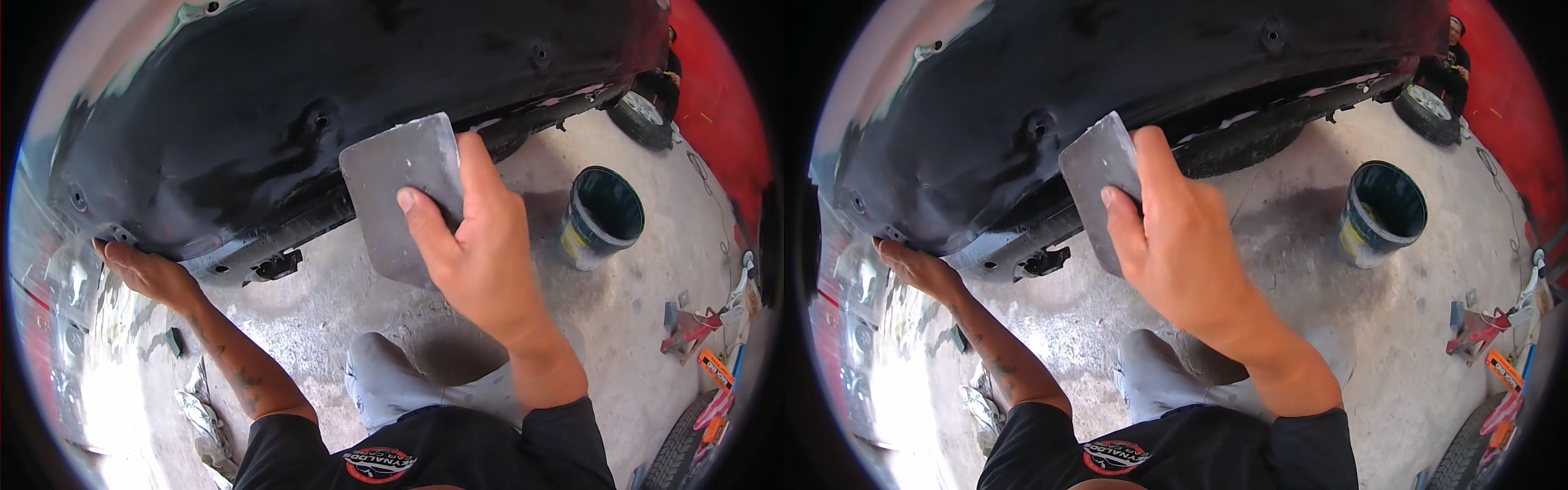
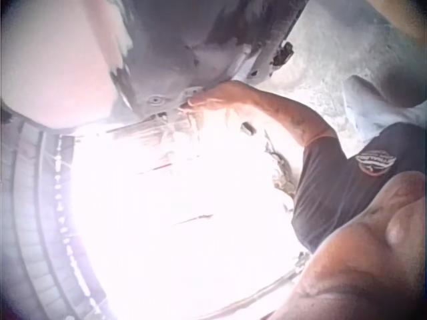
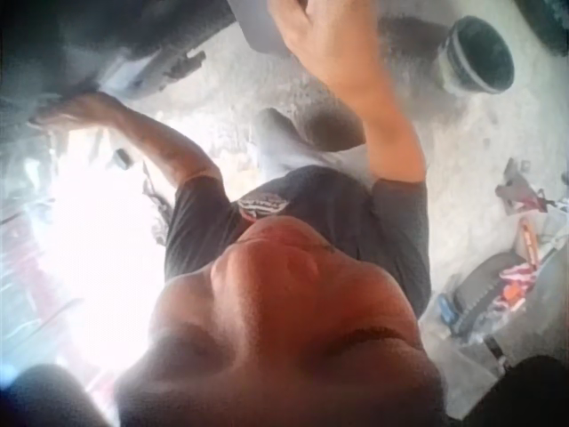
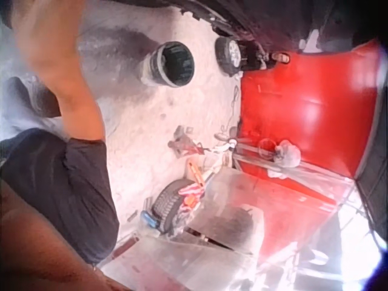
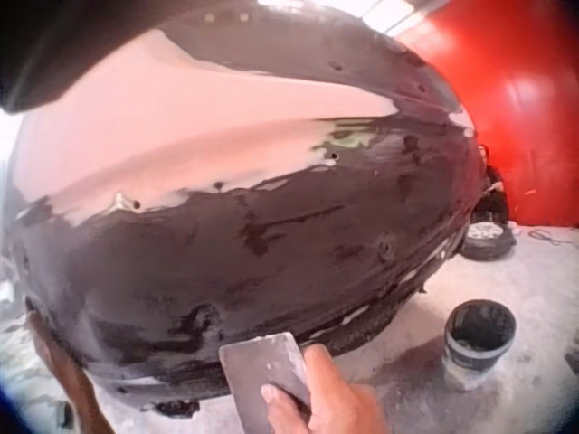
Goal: The person dips sandpaper into a bucket of water, sands a car panel with the sandpaper, and touches the surface by hand.
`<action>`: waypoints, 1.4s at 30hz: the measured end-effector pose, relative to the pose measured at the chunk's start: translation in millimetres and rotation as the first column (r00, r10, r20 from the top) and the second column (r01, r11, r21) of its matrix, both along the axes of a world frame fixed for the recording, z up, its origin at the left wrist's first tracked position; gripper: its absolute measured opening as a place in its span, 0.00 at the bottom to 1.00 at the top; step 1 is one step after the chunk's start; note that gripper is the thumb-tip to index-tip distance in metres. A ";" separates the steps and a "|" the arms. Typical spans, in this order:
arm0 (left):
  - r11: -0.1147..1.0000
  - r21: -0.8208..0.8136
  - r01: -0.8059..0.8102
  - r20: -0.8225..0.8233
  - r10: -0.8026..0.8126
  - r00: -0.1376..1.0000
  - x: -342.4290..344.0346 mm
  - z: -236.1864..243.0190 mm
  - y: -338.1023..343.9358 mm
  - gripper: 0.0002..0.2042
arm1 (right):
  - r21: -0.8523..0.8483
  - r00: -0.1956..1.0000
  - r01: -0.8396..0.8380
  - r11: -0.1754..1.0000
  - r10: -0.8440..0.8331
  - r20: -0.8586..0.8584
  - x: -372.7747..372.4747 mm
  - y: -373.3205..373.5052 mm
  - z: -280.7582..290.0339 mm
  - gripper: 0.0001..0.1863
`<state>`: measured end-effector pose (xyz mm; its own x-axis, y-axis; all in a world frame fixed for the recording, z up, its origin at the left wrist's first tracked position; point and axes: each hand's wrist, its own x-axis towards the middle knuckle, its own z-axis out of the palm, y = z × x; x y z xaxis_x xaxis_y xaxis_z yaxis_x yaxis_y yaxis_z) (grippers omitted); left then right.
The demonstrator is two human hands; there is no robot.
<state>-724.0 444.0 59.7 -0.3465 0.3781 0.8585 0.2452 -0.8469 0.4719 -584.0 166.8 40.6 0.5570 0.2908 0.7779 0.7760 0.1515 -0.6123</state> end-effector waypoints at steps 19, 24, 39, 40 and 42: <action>0.998 -0.037 0.044 -0.019 -0.044 0.999 0.4 1.7 -4.1 0.40 | -0.055 0.988 -0.098 0.994 0.091 -0.128 -11.0 16.2 -2.0 0.10; 0.997 -0.059 0.057 -0.017 -0.058 0.998 -1.8 1.3 -6.0 0.41 | 0.002 0.957 -0.140 0.990 0.136 -0.258 -5.9 15.6 -2.4 0.11; 0.944 -0.095 0.316 0.044 -0.314 0.949 -19.9 -1.3 12.7 0.26 | 0.122 0.978 -0.192 0.974 0.201 -0.061 -14.7 42.3 -12.9 0.11; 0.924 -0.109 0.366 0.061 -0.361 0.930 -23.0 -2.3 13.2 0.25 | 0.114 0.973 -0.219 0.969 0.225 -0.048 -19.1 47.9 -11.3 0.11; 0.851 -0.143 0.505 0.154 -0.484 0.861 -30.4 2.0 7.6 0.24 | 0.062 0.973 -0.227 0.972 0.229 -0.027 -32.0 54.6 -8.8 0.11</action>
<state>-754.4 451.6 61.6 -0.1609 0.6620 0.7320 -0.2455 -0.7452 0.6200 -616.0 221.4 31.8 0.5077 0.3679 0.7790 0.6955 0.3586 -0.6226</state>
